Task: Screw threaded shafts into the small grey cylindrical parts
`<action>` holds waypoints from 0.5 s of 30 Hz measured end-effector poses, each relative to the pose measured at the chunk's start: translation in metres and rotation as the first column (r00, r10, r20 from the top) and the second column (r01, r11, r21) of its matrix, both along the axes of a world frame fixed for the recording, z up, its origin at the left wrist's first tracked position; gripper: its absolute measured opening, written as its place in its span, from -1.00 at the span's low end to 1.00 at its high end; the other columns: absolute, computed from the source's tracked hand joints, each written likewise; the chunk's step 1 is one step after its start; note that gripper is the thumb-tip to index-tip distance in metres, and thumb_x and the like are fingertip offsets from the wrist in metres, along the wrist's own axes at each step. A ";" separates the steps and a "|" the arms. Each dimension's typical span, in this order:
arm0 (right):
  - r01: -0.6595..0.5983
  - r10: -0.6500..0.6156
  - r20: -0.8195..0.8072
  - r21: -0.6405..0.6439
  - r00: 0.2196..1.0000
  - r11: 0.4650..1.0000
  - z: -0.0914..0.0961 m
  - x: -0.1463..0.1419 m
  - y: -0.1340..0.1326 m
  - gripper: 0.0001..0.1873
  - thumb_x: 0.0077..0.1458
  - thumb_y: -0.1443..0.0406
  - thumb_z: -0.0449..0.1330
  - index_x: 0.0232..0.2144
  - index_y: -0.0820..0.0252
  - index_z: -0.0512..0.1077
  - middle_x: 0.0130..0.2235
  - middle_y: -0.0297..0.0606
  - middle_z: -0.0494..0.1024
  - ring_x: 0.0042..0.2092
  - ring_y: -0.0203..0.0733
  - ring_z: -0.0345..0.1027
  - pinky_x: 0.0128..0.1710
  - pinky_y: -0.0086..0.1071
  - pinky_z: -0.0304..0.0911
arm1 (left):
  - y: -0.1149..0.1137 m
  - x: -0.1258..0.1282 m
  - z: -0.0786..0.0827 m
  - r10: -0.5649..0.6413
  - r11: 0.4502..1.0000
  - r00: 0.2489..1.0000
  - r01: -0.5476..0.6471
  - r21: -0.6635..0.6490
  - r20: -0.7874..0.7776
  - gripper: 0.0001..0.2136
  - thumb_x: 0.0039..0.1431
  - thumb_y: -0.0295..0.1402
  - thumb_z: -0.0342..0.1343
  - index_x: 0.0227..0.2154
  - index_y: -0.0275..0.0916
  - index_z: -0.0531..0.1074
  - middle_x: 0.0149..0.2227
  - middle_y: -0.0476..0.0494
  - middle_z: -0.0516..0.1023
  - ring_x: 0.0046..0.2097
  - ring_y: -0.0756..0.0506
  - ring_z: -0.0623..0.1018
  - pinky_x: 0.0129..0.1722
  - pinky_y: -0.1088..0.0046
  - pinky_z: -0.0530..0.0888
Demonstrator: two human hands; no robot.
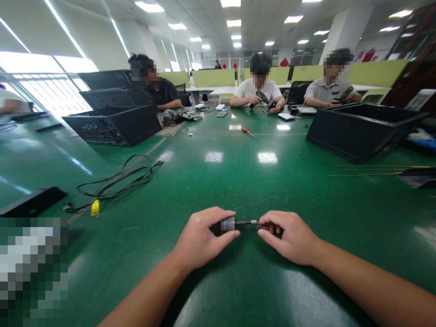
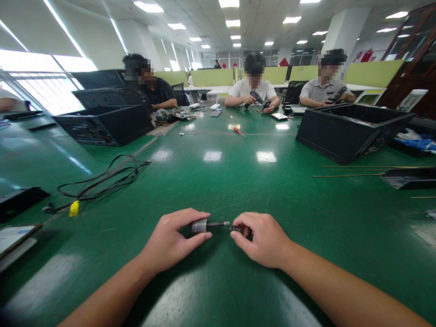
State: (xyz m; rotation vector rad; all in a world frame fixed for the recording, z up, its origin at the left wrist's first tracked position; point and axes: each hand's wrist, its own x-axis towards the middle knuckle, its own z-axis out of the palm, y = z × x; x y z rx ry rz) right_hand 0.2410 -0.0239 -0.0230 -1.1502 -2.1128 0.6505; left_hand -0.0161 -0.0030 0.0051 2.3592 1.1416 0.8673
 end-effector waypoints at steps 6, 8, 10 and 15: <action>0.028 -0.027 0.010 -0.016 1.000 0.999 0.001 0.000 0.000 -0.91 0.15 0.29 0.20 -0.30 0.16 0.50 -0.40 -0.36 0.53 -0.41 -0.30 0.39 -0.37 -0.44 0.22 | 0.000 0.001 0.001 0.073 0.996 0.997 -0.075 -0.054 -0.037 -0.72 0.06 -0.21 0.34 -0.16 -0.14 0.56 -0.21 -0.07 0.65 -0.20 -0.13 0.62 -0.16 0.36 0.49; 0.123 -0.123 0.036 -0.014 0.992 0.992 -0.001 0.003 0.004 -0.92 0.12 0.29 0.21 -0.34 0.15 0.50 -0.43 -0.37 0.52 -0.44 -0.29 0.38 -0.39 -0.43 0.21 | 0.001 0.002 0.003 0.090 0.989 0.994 -0.097 -0.116 -0.061 -0.73 0.15 -0.17 0.25 -0.13 -0.15 0.51 -0.24 -0.07 0.65 -0.23 -0.13 0.62 -0.17 0.35 0.49; 0.258 -0.255 0.066 -0.037 0.965 0.965 -0.004 0.007 0.010 -0.92 0.09 0.28 0.21 -0.42 0.15 0.48 -0.53 -0.40 0.47 -0.50 -0.28 0.33 -0.45 -0.43 0.17 | 0.004 0.001 0.008 0.121 0.974 0.991 -0.128 -0.187 -0.047 -0.73 0.29 -0.12 0.07 -0.09 -0.18 0.41 -0.32 -0.08 0.63 -0.25 -0.14 0.63 -0.19 0.33 0.50; 0.335 -0.334 0.031 -0.120 0.942 0.934 -0.012 0.013 0.021 -0.86 0.08 0.24 0.20 -0.47 0.17 0.48 -0.55 -0.38 0.46 -0.52 -0.28 0.32 -0.49 -0.44 0.14 | 0.012 -0.033 0.019 0.318 0.926 0.948 -0.310 -0.216 0.001 -0.67 0.34 -0.04 -0.09 -0.08 -0.19 0.28 -0.08 -0.23 0.62 -0.02 -0.22 0.61 -0.01 0.20 0.50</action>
